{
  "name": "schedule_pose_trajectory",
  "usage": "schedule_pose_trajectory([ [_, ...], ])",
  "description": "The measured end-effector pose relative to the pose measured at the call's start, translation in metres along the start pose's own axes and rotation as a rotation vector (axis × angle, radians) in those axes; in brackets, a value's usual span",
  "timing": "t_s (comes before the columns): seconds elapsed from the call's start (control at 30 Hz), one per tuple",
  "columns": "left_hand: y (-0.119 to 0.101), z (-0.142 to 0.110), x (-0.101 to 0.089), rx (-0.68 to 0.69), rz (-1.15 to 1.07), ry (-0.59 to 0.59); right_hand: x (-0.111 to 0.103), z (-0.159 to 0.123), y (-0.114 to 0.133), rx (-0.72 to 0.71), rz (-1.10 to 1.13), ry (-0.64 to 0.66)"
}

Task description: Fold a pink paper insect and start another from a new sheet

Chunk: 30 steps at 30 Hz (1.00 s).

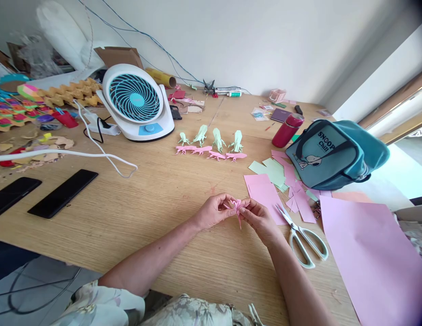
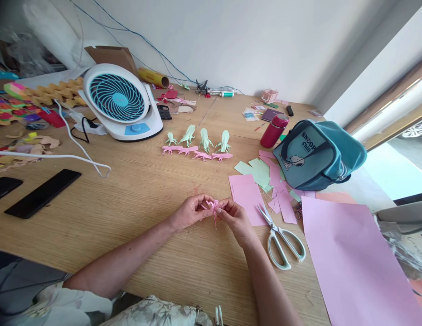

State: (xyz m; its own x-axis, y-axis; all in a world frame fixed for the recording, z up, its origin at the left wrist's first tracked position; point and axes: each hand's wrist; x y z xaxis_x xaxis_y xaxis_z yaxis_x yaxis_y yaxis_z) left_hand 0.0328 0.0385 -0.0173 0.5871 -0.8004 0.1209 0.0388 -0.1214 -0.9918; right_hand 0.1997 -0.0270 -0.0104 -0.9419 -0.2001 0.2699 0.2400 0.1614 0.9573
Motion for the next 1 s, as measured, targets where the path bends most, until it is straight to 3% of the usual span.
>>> schedule_pose_trajectory([
  [0.37,-0.004,-0.003,-0.003,-0.079,-0.048,0.023,0.005,0.002,-0.005,-0.08,-0.142,-0.018],
  [0.57,-0.005,-0.002,-0.006,-0.096,-0.214,-0.076,0.009,-0.001,-0.006,-0.294,-0.61,-0.093],
  [0.7,-0.006,-0.002,-0.006,-0.079,-0.215,-0.075,0.013,-0.003,-0.005,-0.38,-0.734,-0.096],
  [0.87,-0.006,-0.003,-0.006,-0.073,-0.175,-0.045,0.011,-0.002,-0.009,-0.325,-0.709,-0.138],
  [1.0,-0.004,-0.002,-0.006,-0.076,-0.078,-0.041,0.009,0.002,-0.016,-0.205,-0.478,-0.152],
])
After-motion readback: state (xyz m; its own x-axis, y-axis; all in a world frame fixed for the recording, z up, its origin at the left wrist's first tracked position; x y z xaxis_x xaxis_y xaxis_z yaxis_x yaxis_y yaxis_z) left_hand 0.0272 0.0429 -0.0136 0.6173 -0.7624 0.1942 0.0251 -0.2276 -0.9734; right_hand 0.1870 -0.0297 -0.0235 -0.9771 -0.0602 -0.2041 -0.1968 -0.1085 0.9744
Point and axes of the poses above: each hand's wrist, its own z-axis towards the middle knuckle, its own x-axis out of the palm, y = z × x, and after that the axes turned 14 degrees about y, right-handed
